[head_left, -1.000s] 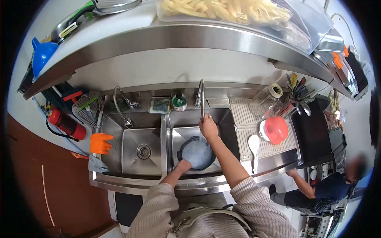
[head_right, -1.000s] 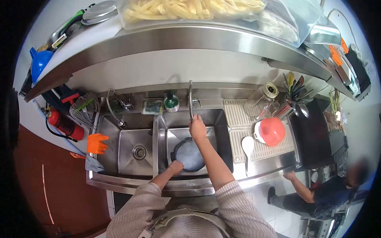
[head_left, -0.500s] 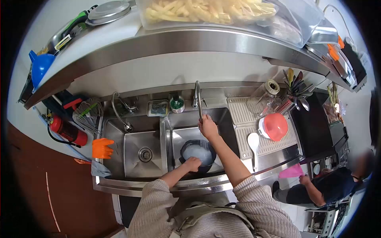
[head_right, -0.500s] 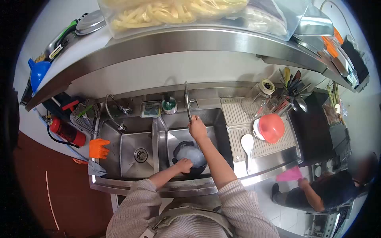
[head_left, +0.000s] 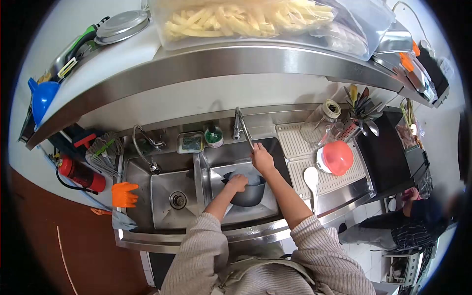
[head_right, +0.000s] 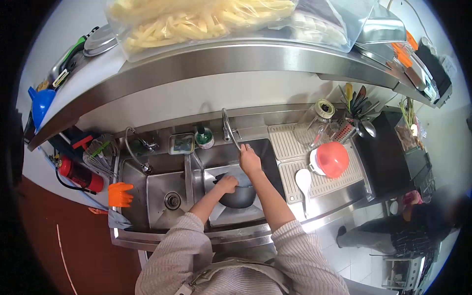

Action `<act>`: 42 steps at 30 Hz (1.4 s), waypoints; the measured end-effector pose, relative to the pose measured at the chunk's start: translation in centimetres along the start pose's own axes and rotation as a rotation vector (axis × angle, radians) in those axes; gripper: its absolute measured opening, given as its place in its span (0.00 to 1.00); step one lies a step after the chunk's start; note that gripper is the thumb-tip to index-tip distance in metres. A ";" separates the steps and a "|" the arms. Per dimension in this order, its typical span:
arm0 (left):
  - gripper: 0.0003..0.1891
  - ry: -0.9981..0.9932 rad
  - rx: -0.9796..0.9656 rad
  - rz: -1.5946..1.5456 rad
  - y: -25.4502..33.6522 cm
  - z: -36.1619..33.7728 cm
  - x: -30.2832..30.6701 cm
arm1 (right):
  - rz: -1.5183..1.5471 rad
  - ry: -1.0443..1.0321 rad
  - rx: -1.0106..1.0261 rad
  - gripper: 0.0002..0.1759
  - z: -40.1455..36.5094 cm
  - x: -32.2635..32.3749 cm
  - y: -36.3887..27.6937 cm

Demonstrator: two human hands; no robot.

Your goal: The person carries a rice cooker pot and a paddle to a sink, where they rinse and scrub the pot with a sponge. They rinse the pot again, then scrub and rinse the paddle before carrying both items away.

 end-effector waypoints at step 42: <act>0.16 0.073 0.088 -0.281 -7.7 -3.9 0.9 | 0.131 -0.133 0.035 0.24 0.6 -1.4 0.1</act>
Point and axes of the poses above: each hand's wrist, its own z-axis towards the middle knuckle, its own x-axis out of the back of the hand, y = z × x, the point moved 7 cm from there along z, towards the middle knuckle, and after that the axes turned 1 degree about z, right-handed, at the moved point
